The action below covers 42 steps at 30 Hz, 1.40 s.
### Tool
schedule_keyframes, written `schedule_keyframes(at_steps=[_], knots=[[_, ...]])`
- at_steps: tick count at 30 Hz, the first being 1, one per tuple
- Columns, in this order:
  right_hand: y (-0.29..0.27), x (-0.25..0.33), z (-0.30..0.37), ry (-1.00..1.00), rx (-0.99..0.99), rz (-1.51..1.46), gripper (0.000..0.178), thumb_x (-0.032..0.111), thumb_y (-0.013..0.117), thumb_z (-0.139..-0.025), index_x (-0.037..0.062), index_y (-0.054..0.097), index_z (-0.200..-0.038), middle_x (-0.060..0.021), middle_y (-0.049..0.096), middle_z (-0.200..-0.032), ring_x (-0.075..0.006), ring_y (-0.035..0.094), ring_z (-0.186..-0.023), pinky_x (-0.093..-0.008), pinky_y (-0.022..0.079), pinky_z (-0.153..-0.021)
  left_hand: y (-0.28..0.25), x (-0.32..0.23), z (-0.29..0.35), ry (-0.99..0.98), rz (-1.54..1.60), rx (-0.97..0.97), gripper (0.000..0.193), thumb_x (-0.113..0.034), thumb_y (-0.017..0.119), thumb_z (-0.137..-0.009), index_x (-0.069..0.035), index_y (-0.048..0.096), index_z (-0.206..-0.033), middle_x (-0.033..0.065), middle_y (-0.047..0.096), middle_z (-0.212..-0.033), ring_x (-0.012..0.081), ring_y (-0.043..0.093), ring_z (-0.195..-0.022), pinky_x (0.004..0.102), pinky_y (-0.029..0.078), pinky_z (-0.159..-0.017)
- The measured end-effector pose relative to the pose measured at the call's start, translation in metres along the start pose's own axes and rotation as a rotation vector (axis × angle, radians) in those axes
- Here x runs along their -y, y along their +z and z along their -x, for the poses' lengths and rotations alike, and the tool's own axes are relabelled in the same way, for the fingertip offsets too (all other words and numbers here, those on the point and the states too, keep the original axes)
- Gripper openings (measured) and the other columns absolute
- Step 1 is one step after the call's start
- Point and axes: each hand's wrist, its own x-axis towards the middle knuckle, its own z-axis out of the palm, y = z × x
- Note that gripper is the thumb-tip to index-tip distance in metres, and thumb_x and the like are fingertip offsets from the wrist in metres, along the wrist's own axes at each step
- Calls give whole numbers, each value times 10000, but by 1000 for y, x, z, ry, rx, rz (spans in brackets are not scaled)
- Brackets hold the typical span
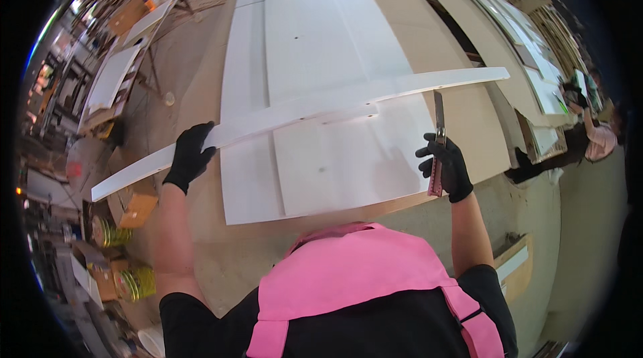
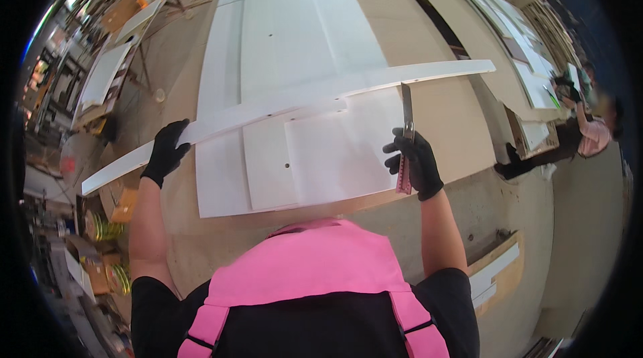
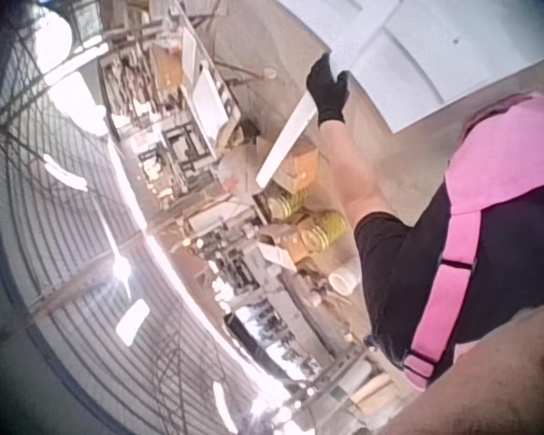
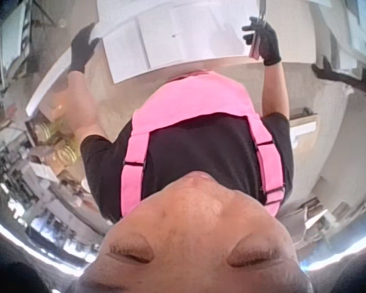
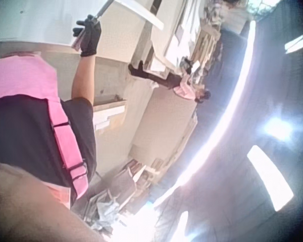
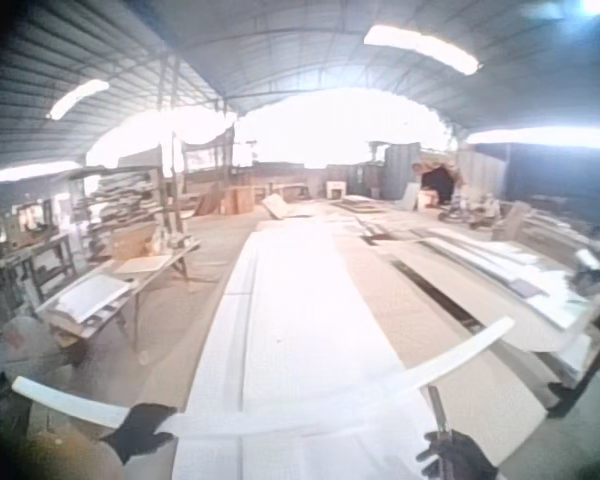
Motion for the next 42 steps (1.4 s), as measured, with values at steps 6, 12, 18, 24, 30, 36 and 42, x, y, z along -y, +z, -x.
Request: schedule_keyframes(at_steps=[6,12,18,24,30,36,42], knots=[[-26,-10,61,80,-237,-39,364,223,592,-914,-5,502,-1184,-118,648,-835,-167,631,-567,-260,482,-465,56,-31,-57,39,-114,5,598,-411,572,-901,-61,449,-1369,171,525,-1323,316,450,-1266,528,300,-1054],[-68,12,73,4,-386,152,267,117,619,-876,-5,571,-1109,-68,658,-802,-126,604,-541,-237,457,-463,102,-99,-99,11,-238,-114,511,-365,558,-917,-100,481,-1347,179,461,-1372,319,390,-1309,512,257,-1087],[-169,42,-2,-212,-501,452,245,80,582,-846,55,638,-1083,-69,651,-792,-106,582,-531,-254,437,-469,115,-127,-105,-133,-355,-206,314,-182,528,-914,-185,575,-1224,122,473,-1365,283,410,-1294,520,288,-1057],[-276,34,-60,-97,-222,1022,345,171,620,-775,32,654,-1090,-181,673,-917,-314,662,-786,-375,512,-697,131,-121,-111,-236,-528,-270,362,-139,511,-912,-182,550,-1270,123,499,-1332,281,451,-1256,498,346,-993],[-368,-9,-50,-67,-398,1173,387,275,630,-788,32,659,-1088,-215,669,-1011,-389,621,-989,-428,488,-866,138,-109,-113,-238,-613,-316,363,-170,519,-926,-141,527,-1288,134,538,-1278,277,488,-1198,462,393,-911],[-476,-22,-10,197,-566,1264,392,353,569,-867,33,644,-1079,-238,644,-1058,-396,605,-992,-452,482,-838,138,-105,-115,-274,-693,-225,364,-214,467,-959,-148,515,-1314,135,521,-1320,291,460,-1240,473,369,-954],[-537,-60,21,240,-757,1183,411,377,561,-874,25,640,-1072,-239,647,-949,-407,603,-904,-462,473,-748,141,-109,-119,-295,-580,-268,390,-240,434,-973,-165,502,-1349,131,517,-1341,299,431,-1278,493,330,-1016]])
